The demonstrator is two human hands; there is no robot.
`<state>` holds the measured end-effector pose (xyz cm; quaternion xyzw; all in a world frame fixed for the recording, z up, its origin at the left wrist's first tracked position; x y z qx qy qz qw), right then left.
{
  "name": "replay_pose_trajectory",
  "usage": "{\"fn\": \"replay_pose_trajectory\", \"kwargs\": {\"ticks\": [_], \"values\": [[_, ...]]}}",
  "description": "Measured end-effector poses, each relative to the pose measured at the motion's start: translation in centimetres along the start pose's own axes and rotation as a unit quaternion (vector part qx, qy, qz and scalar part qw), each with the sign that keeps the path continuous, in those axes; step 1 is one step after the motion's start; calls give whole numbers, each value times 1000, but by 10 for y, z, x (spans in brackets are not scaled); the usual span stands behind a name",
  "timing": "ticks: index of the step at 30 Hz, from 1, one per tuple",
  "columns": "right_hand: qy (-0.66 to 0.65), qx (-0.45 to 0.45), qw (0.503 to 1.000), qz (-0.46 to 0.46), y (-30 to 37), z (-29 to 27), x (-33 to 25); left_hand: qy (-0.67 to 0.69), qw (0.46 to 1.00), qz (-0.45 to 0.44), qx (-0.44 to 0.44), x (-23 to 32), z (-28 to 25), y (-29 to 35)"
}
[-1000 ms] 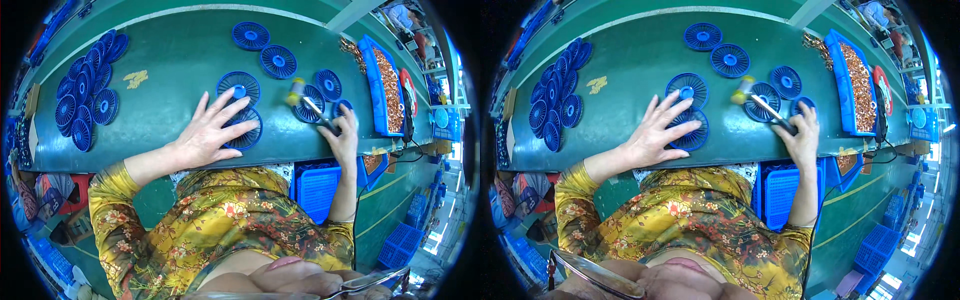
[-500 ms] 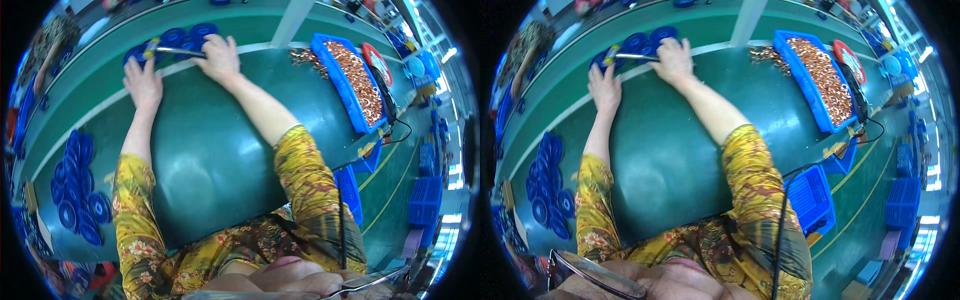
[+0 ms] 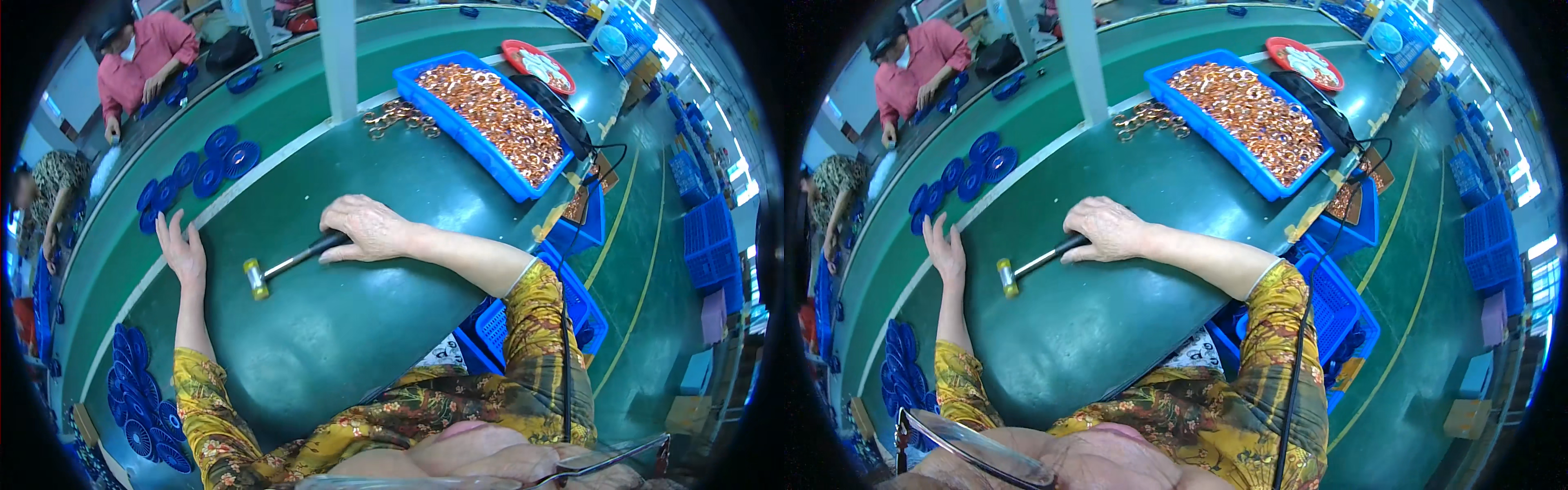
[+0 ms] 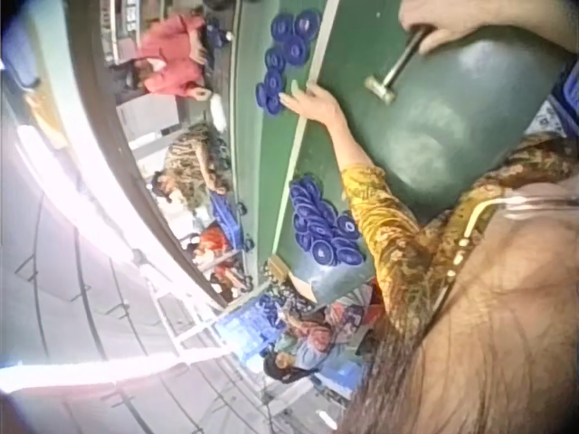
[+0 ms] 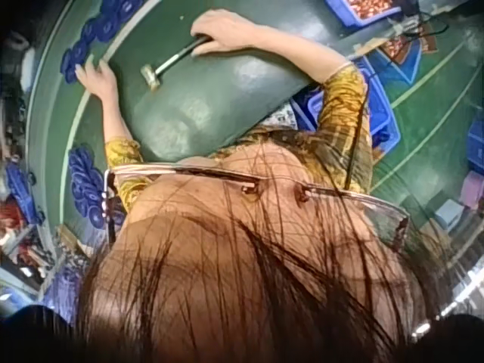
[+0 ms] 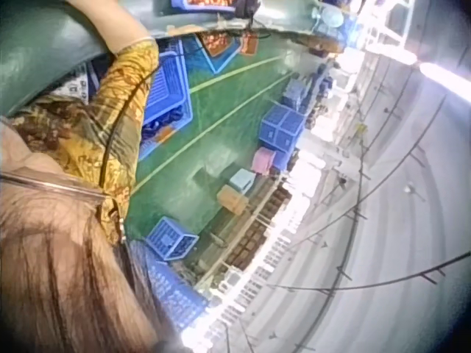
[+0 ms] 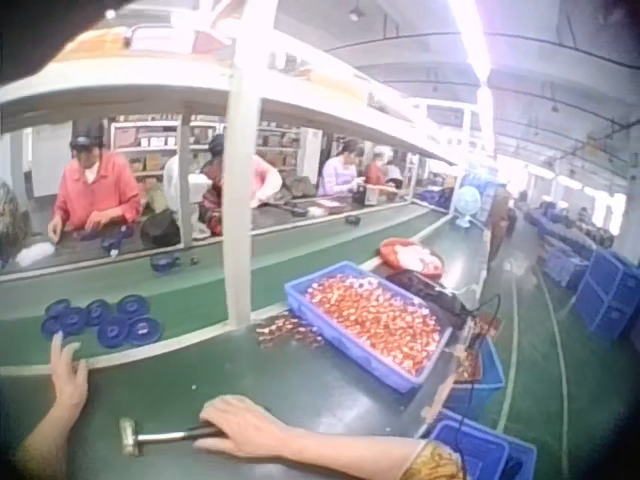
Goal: Assembling metal rings into blue plastic fan components using a mallet on a factory line.
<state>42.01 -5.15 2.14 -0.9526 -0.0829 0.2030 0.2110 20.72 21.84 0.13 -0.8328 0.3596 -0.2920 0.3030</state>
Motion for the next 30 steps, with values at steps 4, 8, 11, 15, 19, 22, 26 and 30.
{"fn": "replay_pose_trajectory", "kwargs": {"ticks": [4, 8, 11, 15, 19, 22, 26, 30], "values": [[24, 80, 991, 101, 12, -94, 47, 126, 989, 69, -29, 93, -3, -21], [164, 211, 903, 335, 53, -201, 165, 251, 948, 173, -94, 233, 25, -56], [277, 184, 807, 488, 93, -238, 241, 313, 910, 240, -127, 320, 83, -79], [271, 157, 746, 588, 142, -227, 297, 331, 889, 243, -201, 423, 177, -106], [273, 100, 756, 586, 120, -207, 283, 272, 893, 192, -303, 466, 270, -139], [279, 83, 752, 591, 92, -201, 267, 182, 899, 115, -382, 458, 316, -152], [237, 105, 729, 634, 126, -199, 287, 81, 906, 88, -405, 501, 297, -120], [96, 159, 711, 679, 133, -198, 292, 93, 902, 55, -418, 505, 278, -110]]}}
Point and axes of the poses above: each hand's wrist, its own y-axis away from the middle knuckle, its own z-axis out of the palm, x = y × z, the point moved 6 cm from there along -y, towards the middle knuckle, and after that the axes turned 2 degrees about y, right-handed, at the moved point
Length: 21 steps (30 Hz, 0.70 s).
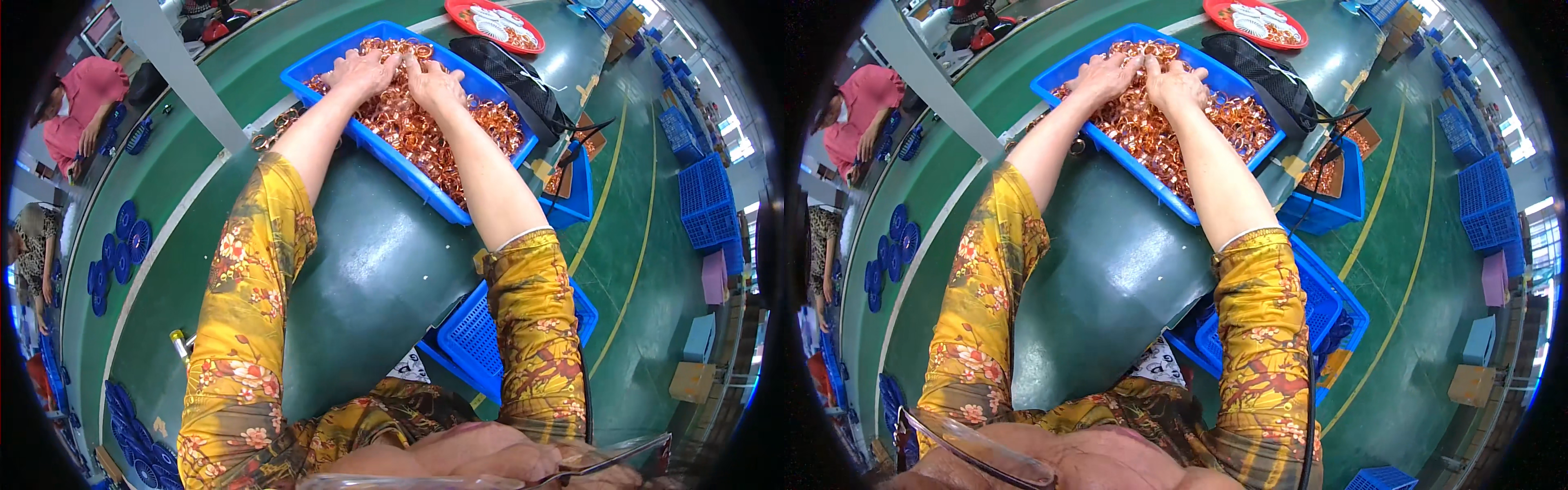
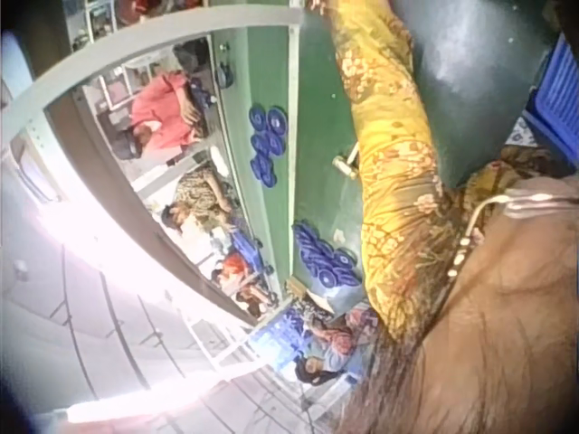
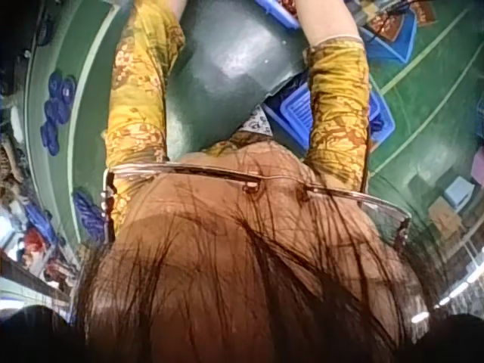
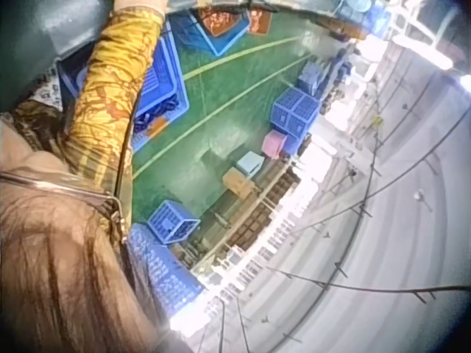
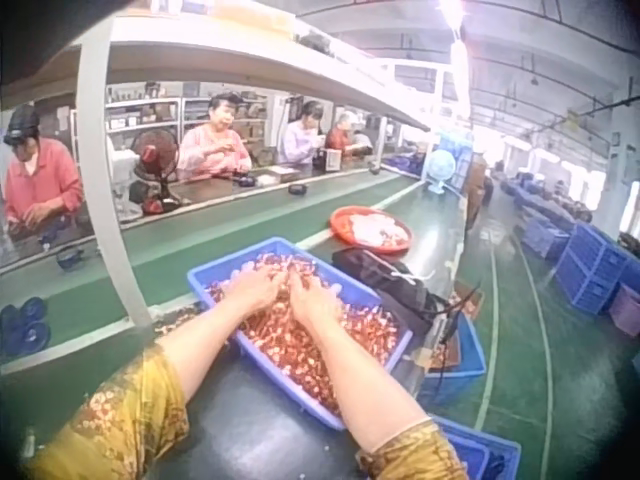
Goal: Assembling metal rings into blue plastic fan components using a mallet on a factory line.
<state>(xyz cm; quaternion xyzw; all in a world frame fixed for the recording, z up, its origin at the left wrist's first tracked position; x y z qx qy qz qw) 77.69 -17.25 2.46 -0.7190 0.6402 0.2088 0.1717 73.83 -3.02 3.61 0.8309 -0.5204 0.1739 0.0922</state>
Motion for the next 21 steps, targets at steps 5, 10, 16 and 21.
{"fn": "replay_pose_trajectory", "kwargs": {"ticks": [5, 10, 16, 21], "values": [[-151, -4, 988, 43, -4, 9, 1, 126, 990, -44, 49, 10, 5, 10], [-326, 17, 942, 72, -22, 25, 11, 262, 957, -14, 120, 11, 10, 11], [-542, 47, 838, 35, -41, 26, 14, 456, 874, 3, 169, 25, -4, 31], [-589, 53, 805, -48, -1, 1, -45, 526, 810, 29, 258, -4, -40, 43]]}}
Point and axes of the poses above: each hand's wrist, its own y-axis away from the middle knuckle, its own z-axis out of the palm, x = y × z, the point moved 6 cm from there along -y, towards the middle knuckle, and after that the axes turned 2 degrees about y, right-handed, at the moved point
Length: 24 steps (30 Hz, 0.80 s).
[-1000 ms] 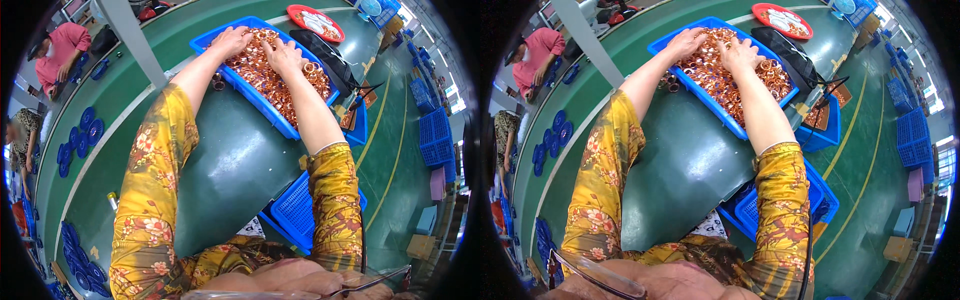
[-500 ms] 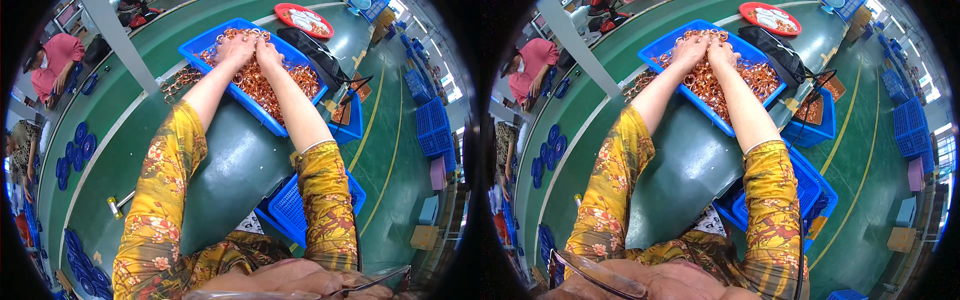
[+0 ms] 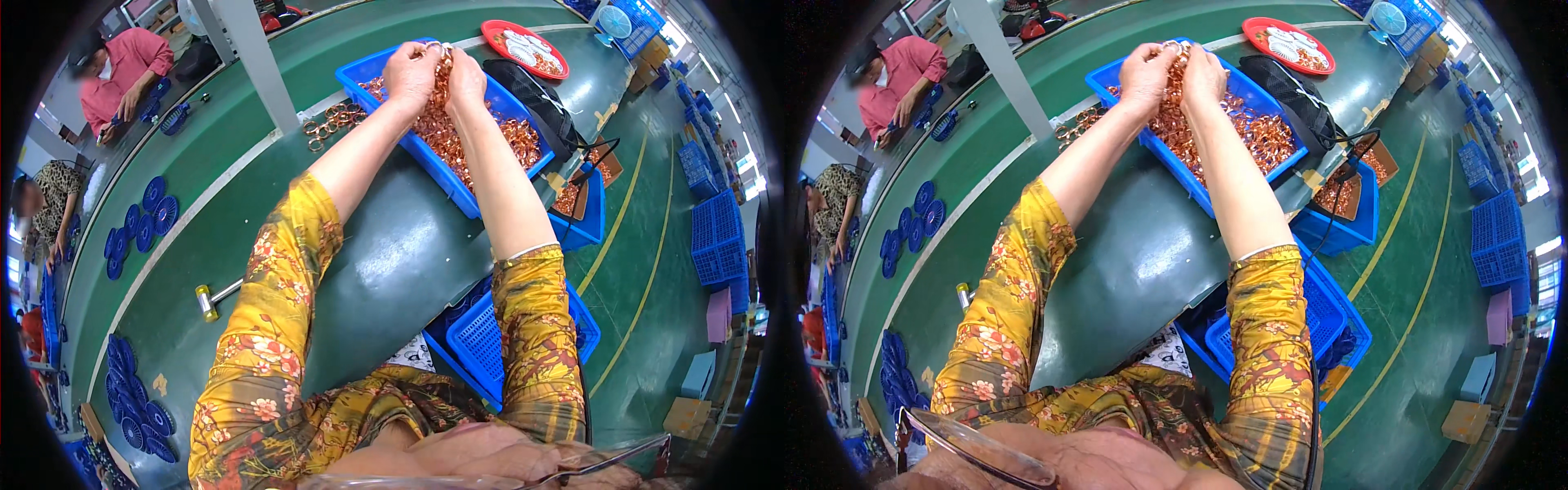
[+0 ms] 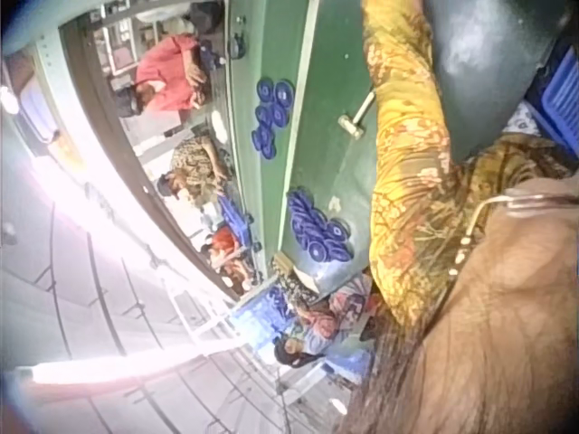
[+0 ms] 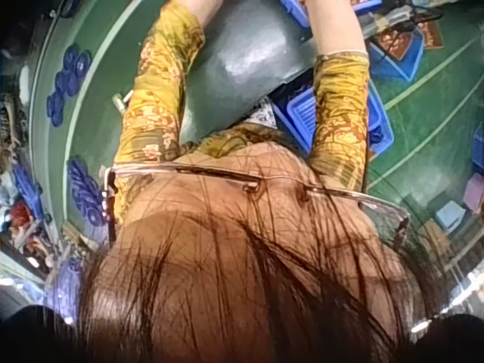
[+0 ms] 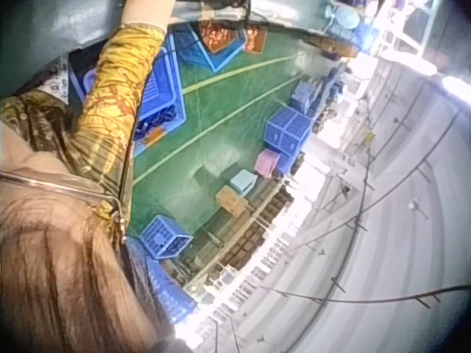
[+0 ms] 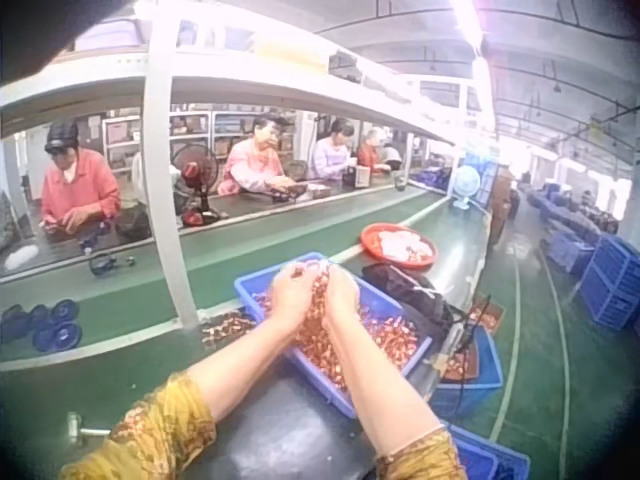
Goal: Assembling metal rings into blue plastic fan components using a mallet on a factory line.
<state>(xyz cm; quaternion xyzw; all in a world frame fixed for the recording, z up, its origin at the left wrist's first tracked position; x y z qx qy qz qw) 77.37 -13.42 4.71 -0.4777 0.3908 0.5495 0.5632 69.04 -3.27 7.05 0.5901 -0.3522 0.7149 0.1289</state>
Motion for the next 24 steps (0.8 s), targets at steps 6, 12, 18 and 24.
{"fn": "replay_pose_trajectory", "kwargs": {"ticks": [6, 12, 18, 24], "values": [[105, -50, 981, -155, 92, 32, -24, 87, 996, 23, 26, 17, -81, 46], [237, -96, 950, -181, 172, 57, 9, -117, 983, 21, 136, -25, -163, 90], [405, -192, 876, -176, 189, 75, 28, -380, 915, 61, 117, -9, -183, 107], [509, -237, 791, -245, 186, 66, 25, -532, 846, 36, 7, 4, -191, 125]]}}
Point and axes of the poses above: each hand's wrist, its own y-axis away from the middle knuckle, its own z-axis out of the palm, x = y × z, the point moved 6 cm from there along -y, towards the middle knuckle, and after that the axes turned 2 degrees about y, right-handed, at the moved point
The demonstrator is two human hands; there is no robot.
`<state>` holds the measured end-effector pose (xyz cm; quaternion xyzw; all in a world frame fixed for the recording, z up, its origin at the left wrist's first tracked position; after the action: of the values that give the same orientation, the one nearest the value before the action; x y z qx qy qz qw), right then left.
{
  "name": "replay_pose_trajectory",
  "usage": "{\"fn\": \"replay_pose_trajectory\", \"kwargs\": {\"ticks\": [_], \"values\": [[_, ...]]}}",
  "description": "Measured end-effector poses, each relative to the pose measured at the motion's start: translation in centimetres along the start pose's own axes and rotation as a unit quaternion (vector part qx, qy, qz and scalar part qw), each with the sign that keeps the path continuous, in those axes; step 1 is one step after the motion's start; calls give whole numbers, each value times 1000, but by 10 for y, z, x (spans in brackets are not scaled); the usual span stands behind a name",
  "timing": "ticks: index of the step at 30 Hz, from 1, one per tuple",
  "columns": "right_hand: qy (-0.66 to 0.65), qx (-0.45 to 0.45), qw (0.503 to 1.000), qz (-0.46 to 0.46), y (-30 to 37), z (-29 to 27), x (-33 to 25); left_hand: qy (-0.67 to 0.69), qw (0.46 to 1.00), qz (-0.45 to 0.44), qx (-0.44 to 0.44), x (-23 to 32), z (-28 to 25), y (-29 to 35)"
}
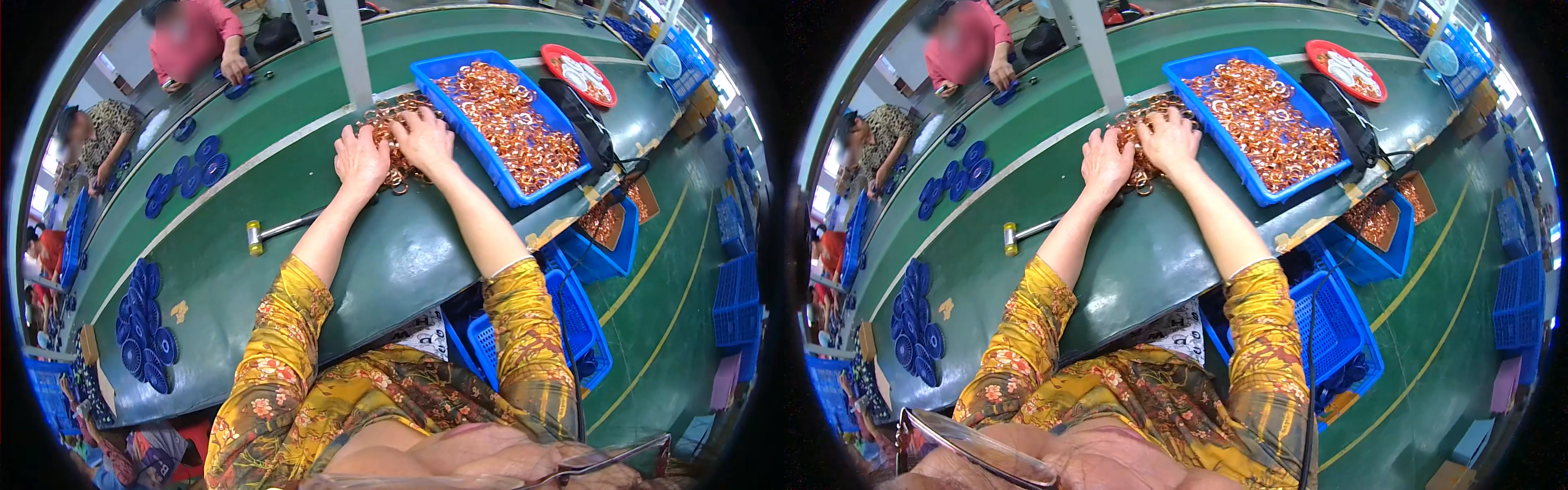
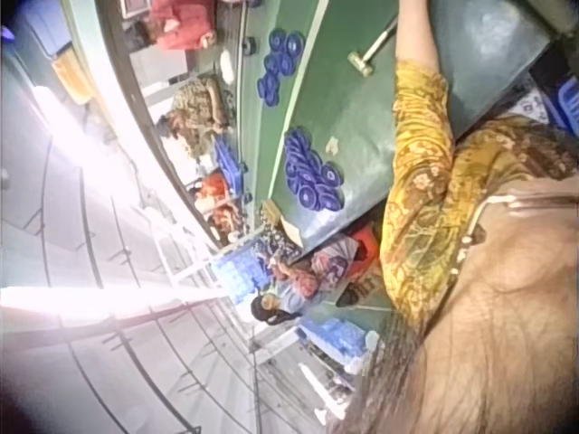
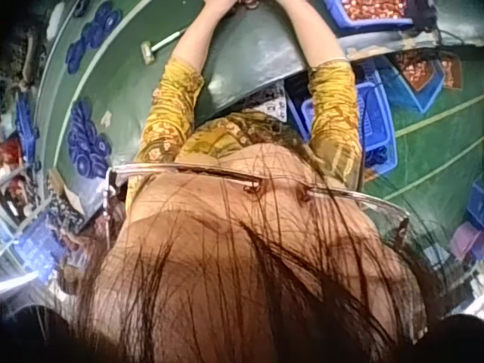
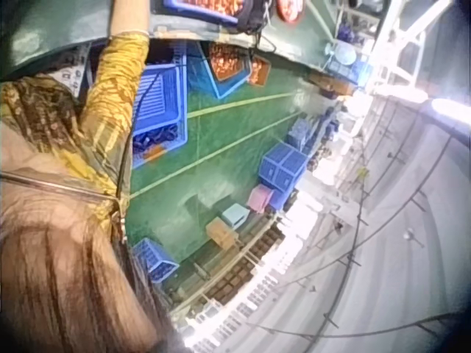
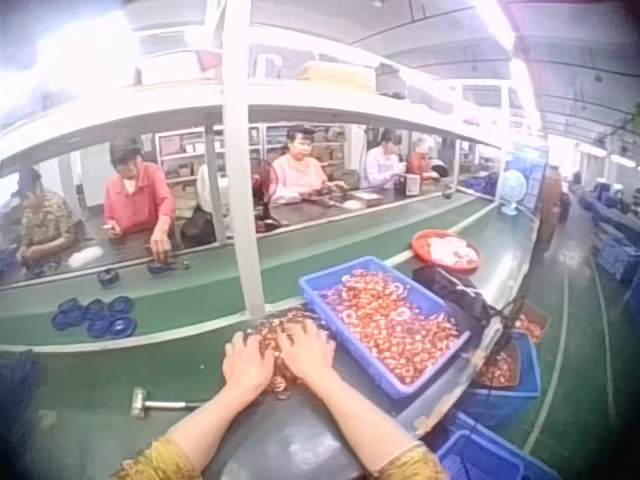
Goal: Assembling metal rings into blue plastic fan components using a mallet on a factory line.
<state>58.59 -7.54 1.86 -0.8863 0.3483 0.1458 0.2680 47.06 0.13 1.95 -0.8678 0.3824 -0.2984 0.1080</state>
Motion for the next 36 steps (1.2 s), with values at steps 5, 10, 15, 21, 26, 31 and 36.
{"fn": "replay_pose_trajectory", "kwargs": {"ticks": [5, 10, 15, 21, 26, 31, 36], "values": [[-36, 0, 998, -44, -2, -53, 0, 12, 999, 36, 38, -31, -39, 20], [69, -24, 994, 78, -11, -125, 97, 64, 983, 165, 50, -27, -101, 72], [-86, -211, 973, 23, -2, -72, 154, 178, 940, 284, -63, -25, -134, 165], [118, -122, 985, 32, -25, -56, 145, 245, 881, 369, -169, -18, -135, 246], [203, -130, 957, 158, -28, -58, 150, 320, 871, 317, -196, -22, -126, 245], [155, -5, 975, 158, -23, -84, 159, 340, 860, 322, -203, -25, -129, 240], [145, 121, 973, 131, -18, -118, 107, 354, 859, 307, -206, -30, -129, 240]]}}
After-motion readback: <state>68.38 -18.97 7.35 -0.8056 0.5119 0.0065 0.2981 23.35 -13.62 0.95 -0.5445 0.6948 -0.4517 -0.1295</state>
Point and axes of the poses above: each hand's wrist, its own y-axis away from the middle knuckle, its own z-axis out of the palm, x = y × z, the point moved 6 cm from there along -y, towards the middle knuckle, and after that the axes turned 2 degrees about y, right-handed, at the moved point
